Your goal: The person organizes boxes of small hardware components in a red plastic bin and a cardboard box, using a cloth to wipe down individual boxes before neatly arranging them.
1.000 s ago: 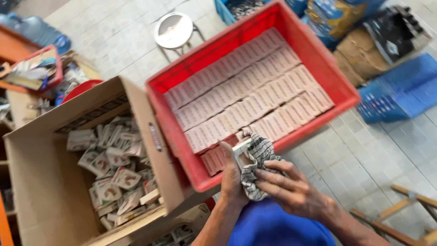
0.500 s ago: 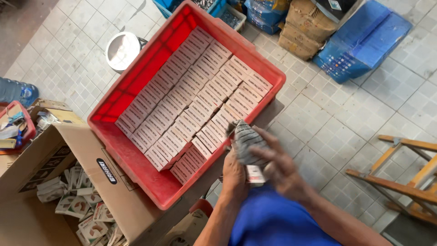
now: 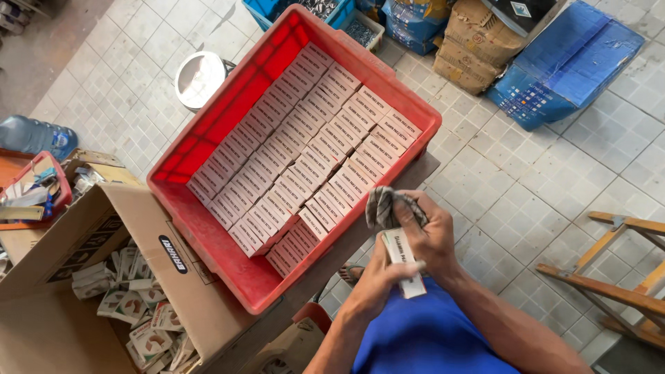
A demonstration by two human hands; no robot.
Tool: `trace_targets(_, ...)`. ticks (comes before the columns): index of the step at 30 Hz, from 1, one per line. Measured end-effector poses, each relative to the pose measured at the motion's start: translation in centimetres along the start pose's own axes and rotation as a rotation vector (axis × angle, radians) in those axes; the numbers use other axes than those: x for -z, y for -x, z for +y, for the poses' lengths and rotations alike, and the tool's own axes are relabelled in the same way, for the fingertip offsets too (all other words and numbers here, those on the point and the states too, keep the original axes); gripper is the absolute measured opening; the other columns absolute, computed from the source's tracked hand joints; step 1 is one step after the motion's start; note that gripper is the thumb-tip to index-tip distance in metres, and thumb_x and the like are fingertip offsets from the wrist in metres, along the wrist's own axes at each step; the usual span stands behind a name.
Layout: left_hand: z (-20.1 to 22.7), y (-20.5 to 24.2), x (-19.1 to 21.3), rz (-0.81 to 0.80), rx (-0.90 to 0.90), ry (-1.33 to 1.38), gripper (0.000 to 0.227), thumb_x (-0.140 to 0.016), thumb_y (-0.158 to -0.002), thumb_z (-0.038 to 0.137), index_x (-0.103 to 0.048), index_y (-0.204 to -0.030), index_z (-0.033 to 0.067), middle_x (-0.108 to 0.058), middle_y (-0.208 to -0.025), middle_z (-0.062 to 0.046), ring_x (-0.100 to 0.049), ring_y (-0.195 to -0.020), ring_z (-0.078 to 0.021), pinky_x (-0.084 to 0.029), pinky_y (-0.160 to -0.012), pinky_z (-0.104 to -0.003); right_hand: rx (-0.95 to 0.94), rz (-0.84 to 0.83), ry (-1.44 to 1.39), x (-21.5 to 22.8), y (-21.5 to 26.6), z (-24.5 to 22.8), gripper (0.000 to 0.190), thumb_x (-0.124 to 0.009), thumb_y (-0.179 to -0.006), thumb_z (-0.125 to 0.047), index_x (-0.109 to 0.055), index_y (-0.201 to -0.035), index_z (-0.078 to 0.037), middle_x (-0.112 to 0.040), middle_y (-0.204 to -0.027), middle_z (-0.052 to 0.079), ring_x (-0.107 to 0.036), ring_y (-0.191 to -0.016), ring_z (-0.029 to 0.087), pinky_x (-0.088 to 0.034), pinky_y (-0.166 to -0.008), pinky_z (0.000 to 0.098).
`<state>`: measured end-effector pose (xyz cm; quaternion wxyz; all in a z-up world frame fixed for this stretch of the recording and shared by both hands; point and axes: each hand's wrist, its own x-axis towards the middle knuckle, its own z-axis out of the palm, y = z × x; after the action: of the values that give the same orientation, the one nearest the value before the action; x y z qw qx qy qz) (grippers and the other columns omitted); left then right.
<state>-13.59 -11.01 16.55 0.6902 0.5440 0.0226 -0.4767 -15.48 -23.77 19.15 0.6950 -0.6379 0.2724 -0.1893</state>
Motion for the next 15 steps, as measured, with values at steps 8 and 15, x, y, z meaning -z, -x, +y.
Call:
trace_targets(8, 2.9, 1.2, 2.8, 0.044, -0.064, 0.840, 0.066, -0.050, -0.105, 0.059, -0.068, -0.133, 0.0015, -0.074, -0.121, -0.019, -0.071, -0.114, -0.0304, -0.056, -0.108, -0.043, 0.748, -0.355, 0.478, 0.1, 5.8, 2.5, 0.038, -0.061, -0.107, -0.017, -0.065, -0.141, -0.002, -0.067, -0.144, 0.019, -0.065, -0.131, 0.037, -0.046, -0.115, 0.0485)
trace_targets(15, 1.2, 3.9, 5.5, -0.111, -0.152, 0.172, 0.051, -0.077, -0.090, 0.046, -0.058, -0.121, 0.0094, -0.064, -0.090, -0.002, -0.058, -0.072, -0.0096, -0.045, -0.063, -0.026, 0.691, -0.351, 0.360, 0.8, 3.9, -0.8, 0.039, -0.046, -0.111, -0.031, -0.066, -0.134, -0.007, -0.067, -0.138, 0.019, -0.068, -0.120, 0.035, -0.055, -0.108, 0.0455)
